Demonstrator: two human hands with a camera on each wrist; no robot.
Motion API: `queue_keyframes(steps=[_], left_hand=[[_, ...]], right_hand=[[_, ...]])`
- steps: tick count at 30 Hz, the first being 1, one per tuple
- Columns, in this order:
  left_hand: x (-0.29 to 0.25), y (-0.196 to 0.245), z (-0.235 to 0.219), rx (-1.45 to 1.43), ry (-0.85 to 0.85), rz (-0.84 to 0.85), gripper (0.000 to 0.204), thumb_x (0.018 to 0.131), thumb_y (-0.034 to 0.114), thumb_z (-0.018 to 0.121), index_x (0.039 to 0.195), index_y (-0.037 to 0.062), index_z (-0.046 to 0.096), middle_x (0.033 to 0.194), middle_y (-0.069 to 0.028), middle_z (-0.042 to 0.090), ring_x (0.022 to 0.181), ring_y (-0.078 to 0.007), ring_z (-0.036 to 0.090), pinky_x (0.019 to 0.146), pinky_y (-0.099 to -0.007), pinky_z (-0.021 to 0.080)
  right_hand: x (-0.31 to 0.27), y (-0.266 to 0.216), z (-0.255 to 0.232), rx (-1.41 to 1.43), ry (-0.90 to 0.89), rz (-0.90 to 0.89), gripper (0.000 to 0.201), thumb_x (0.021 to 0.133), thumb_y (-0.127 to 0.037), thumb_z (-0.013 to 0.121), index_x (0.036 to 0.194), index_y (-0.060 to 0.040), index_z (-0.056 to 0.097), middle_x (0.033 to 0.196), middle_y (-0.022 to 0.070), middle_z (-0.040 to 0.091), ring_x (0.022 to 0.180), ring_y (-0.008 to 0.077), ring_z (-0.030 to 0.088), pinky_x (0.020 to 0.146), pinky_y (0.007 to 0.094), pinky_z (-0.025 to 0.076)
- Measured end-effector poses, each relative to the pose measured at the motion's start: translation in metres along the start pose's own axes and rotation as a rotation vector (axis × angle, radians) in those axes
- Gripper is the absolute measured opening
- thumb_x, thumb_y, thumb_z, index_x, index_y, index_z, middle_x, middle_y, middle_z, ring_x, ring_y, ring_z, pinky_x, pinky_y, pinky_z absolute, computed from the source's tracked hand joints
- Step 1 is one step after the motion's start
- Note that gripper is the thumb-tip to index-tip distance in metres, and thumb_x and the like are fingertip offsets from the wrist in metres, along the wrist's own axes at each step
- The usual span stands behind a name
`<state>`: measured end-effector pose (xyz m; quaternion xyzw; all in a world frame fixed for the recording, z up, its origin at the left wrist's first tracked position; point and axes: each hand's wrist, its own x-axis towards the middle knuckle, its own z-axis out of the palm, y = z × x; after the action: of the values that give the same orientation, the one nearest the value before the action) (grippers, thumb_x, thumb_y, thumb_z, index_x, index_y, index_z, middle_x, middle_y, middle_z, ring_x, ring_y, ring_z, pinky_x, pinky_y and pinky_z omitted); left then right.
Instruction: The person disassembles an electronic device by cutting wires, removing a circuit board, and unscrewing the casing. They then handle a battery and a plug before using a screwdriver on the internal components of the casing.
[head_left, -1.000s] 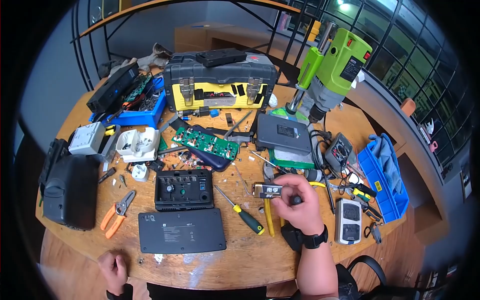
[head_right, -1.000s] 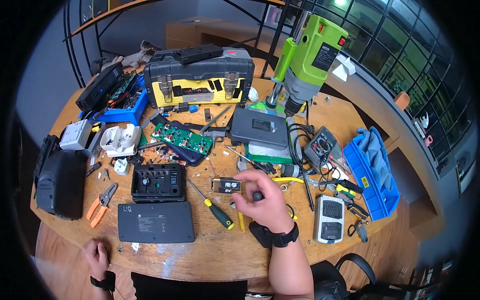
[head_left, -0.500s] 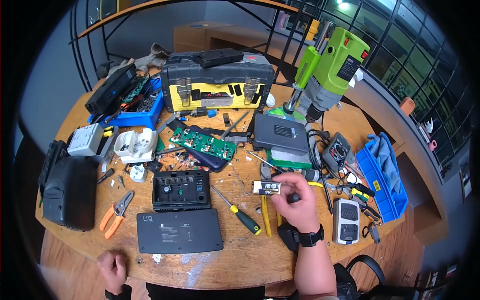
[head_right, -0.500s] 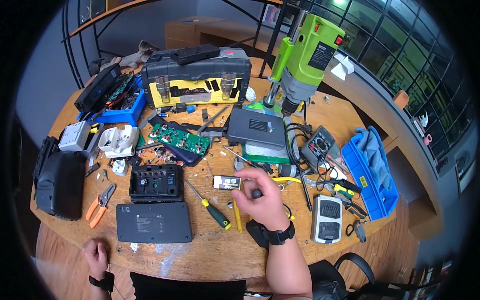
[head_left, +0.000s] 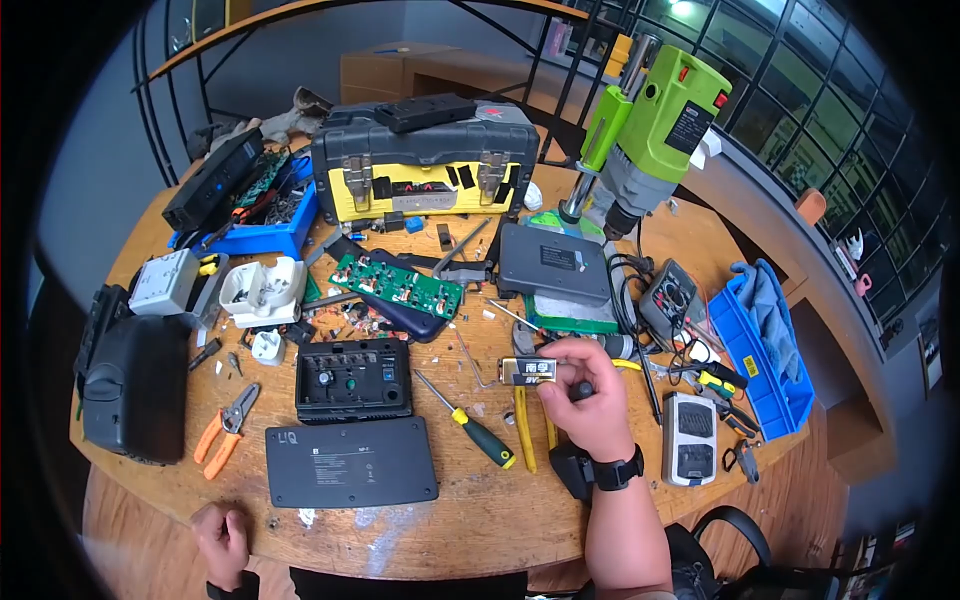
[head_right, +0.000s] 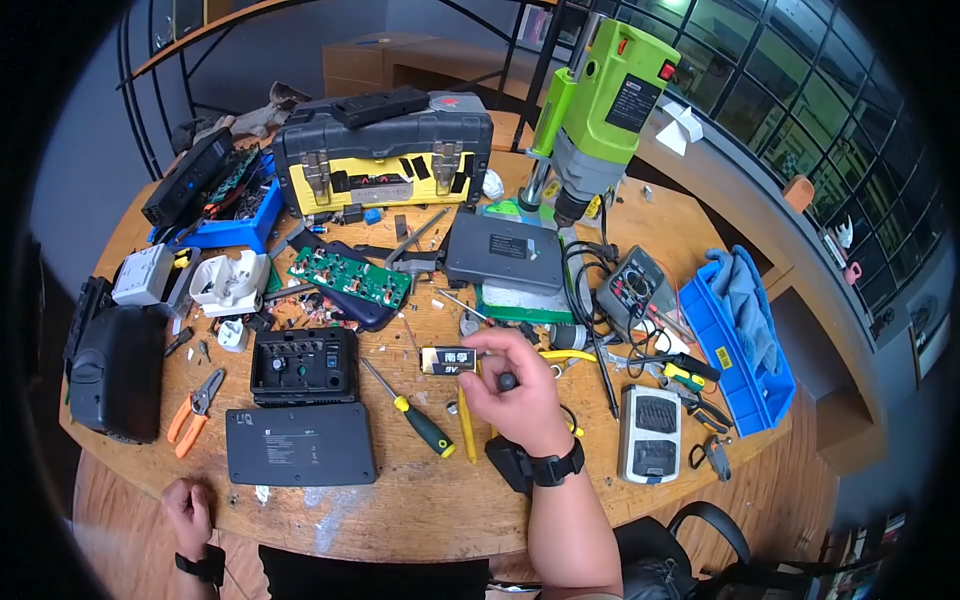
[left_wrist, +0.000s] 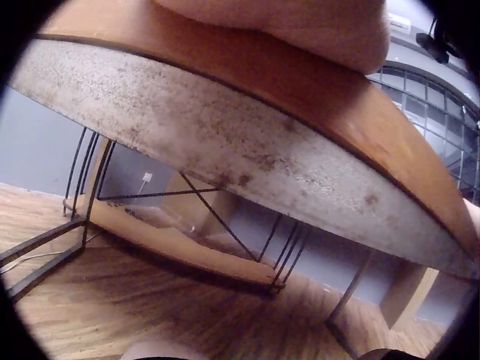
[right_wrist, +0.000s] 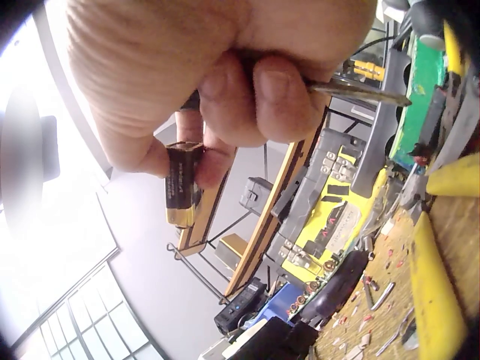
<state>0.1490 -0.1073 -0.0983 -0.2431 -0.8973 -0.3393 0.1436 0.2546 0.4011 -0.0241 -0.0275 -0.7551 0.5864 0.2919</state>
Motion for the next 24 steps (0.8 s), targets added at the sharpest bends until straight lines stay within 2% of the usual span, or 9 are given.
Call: queue_keyframes(steps=[1,9,24], left_hand=[[-0.0002,-0.0005,0.0002,-0.001,0.002,-0.002,0.021,0.089,0.01,0.061,0.071,0.0006,0.056,0.065,-0.0181,0.056,0.061,-0.0383,0.056,0.059,-0.044,0.04],[0.0001,-0.0004,0.001,0.001,0.02,0.007,0.021,0.089,0.009,0.06,0.071,0.0005,0.055,0.064,-0.0184,0.054,0.059,-0.0386,0.054,0.058,-0.0446,0.038],[0.0015,0.0032,0.0008,-0.007,0.033,0.012,0.02,0.089,0.008,0.059,0.071,0.0001,0.055,0.065,-0.0178,0.057,0.06,-0.038,0.057,0.059,-0.0433,0.041]], right_hand=[[0.0009,-0.001,0.0018,0.035,0.025,-0.04,0.044,0.084,0.012,0.073,0.124,-0.0026,0.062,0.099,-0.0028,0.062,0.062,-0.0006,0.044,0.056,0.0175,0.035],[0.0003,-0.001,0.0009,0.012,0.028,-0.039,0.043,0.085,0.011,0.073,0.124,-0.0026,0.062,0.093,-0.004,0.06,0.062,-0.0005,0.043,0.056,0.0179,0.035],[0.0006,-0.0027,0.0019,-0.005,0.044,-0.056,0.043,0.085,0.011,0.073,0.125,-0.0035,0.063,0.084,-0.0063,0.054,0.061,-0.0002,0.041,0.056,0.0183,0.032]])
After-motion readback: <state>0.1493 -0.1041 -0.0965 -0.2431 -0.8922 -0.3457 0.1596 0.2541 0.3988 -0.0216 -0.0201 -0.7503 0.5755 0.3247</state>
